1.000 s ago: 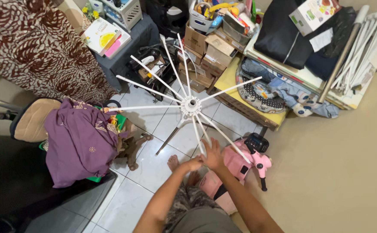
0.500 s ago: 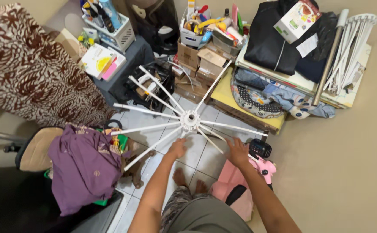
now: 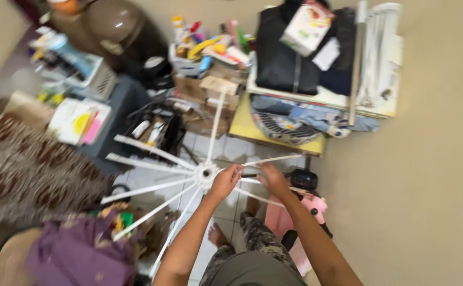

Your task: The person assembles a collapsible clothes drying rack by inserting a central metal pole into a white plastic hub, attaching the tripod base, and then expanding the radial arms. The person handles the pole, hub, and arms by hand in a cluttered room.

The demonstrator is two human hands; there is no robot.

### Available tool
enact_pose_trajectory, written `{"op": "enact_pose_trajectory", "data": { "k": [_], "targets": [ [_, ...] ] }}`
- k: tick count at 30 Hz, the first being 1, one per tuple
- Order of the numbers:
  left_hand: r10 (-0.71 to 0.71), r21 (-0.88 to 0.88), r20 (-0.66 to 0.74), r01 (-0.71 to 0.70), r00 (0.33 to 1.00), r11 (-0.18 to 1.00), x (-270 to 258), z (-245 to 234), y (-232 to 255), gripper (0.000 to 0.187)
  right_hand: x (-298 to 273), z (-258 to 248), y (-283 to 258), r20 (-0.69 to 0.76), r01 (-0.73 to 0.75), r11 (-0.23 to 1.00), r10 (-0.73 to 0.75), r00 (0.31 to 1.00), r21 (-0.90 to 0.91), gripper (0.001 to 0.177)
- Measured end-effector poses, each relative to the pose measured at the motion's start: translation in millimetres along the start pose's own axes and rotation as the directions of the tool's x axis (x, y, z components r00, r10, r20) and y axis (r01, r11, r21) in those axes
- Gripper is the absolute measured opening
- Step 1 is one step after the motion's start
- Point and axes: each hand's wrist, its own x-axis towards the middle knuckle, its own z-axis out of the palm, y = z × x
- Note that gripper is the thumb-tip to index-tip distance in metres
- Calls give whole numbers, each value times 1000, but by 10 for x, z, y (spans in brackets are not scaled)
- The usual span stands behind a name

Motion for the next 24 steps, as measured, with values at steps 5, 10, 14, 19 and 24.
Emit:
{"op": "enact_pose_trajectory", "data": {
  "k": [5,10,14,19,24],
  "targets": [
    [-43,-92,252,68,967,993,876,526,6,30,803,-1145,743,-505,11,995,-61,861,-100,40],
    [-13,-88,402,53,916,995,1680,1093,-223,35,1030,-2106,1356,-687,-497,864,316,654,-76,47],
    [41,10,437,-51,899,999,2221,1392,-136,32,1193,-2351,1709,-630,-530,845,448,634,67,64],
    [27,-16,434,-22,900,1000,2717,1626,206,31,1452,-2203,1906,-647,-230,962,268,714,146,58],
    [213,-123,415,-178,884,976,2919,1695,429,25,1498,-2127,1798,-312,-129,616,555,772,777,31]
  ]
}}
